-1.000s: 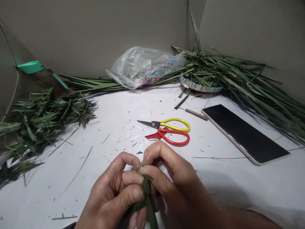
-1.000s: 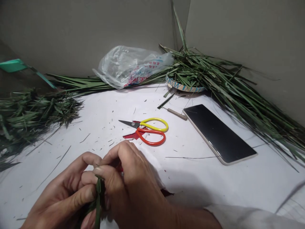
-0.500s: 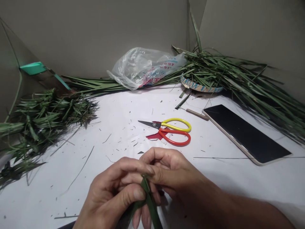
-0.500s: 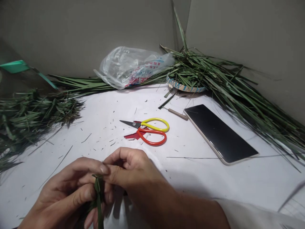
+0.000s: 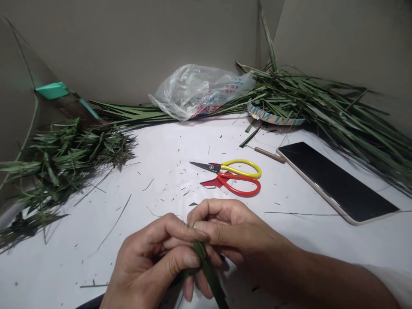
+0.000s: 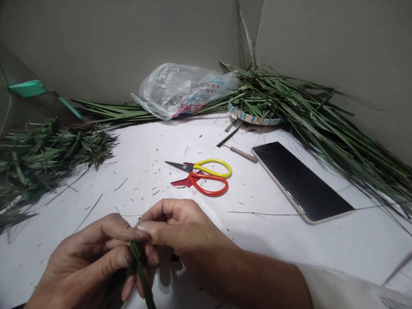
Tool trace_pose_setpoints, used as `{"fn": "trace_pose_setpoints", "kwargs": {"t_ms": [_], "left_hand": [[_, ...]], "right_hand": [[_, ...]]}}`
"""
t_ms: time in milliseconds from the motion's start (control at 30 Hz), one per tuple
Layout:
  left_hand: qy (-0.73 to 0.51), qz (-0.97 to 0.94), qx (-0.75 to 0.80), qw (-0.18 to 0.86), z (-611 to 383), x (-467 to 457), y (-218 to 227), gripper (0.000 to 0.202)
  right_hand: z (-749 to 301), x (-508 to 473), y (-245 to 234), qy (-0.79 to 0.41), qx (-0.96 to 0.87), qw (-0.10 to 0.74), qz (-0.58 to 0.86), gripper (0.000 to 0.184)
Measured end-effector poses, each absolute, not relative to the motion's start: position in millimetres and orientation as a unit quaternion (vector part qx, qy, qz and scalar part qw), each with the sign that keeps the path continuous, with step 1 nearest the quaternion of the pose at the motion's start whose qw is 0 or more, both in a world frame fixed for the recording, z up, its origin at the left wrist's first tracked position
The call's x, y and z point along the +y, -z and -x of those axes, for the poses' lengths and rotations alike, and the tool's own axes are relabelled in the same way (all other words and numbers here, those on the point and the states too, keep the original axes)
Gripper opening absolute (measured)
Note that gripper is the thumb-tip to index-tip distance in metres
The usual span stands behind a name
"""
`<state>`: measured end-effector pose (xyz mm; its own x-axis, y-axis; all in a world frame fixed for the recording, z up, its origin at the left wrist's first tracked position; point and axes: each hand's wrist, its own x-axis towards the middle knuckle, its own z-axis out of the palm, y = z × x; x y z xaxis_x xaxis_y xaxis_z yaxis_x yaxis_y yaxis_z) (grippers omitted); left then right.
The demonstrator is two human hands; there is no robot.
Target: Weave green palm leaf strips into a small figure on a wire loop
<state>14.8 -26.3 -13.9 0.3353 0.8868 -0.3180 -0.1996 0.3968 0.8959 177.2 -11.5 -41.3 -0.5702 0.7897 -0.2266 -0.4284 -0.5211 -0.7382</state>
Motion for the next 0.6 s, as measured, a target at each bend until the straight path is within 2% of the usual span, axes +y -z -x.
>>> {"fn": "trace_pose_setpoints", "kwargs": {"t_ms": [233,300,467,600], "left_hand": [[-0.425,-0.398,0.43,0.69,-9.6,-14.7,11.4,0.015],[-0.448,-0.389,0.437,0.676,-9.8,-12.3,10.1,0.015],[-0.477,-0.356,0.472,0.65,-12.4,-12.1,7.5,0.014],[-0.482,-0.317,0.483,0.659,-18.9,-13.8,8.4,0.016]], "right_hand": [[-174.4,-12.4,39.8,-0.752,-0.38,0.4,0.36,0.011],[-170.8,-14.3,37.1,-0.75,-0.384,0.374,0.387,0.007],[-159.7,-22.8,31.7,-0.791,-0.397,0.244,0.397,0.008],[-156.0,-28.0,32.2,-0.775,-0.427,0.228,0.406,0.012]]}}
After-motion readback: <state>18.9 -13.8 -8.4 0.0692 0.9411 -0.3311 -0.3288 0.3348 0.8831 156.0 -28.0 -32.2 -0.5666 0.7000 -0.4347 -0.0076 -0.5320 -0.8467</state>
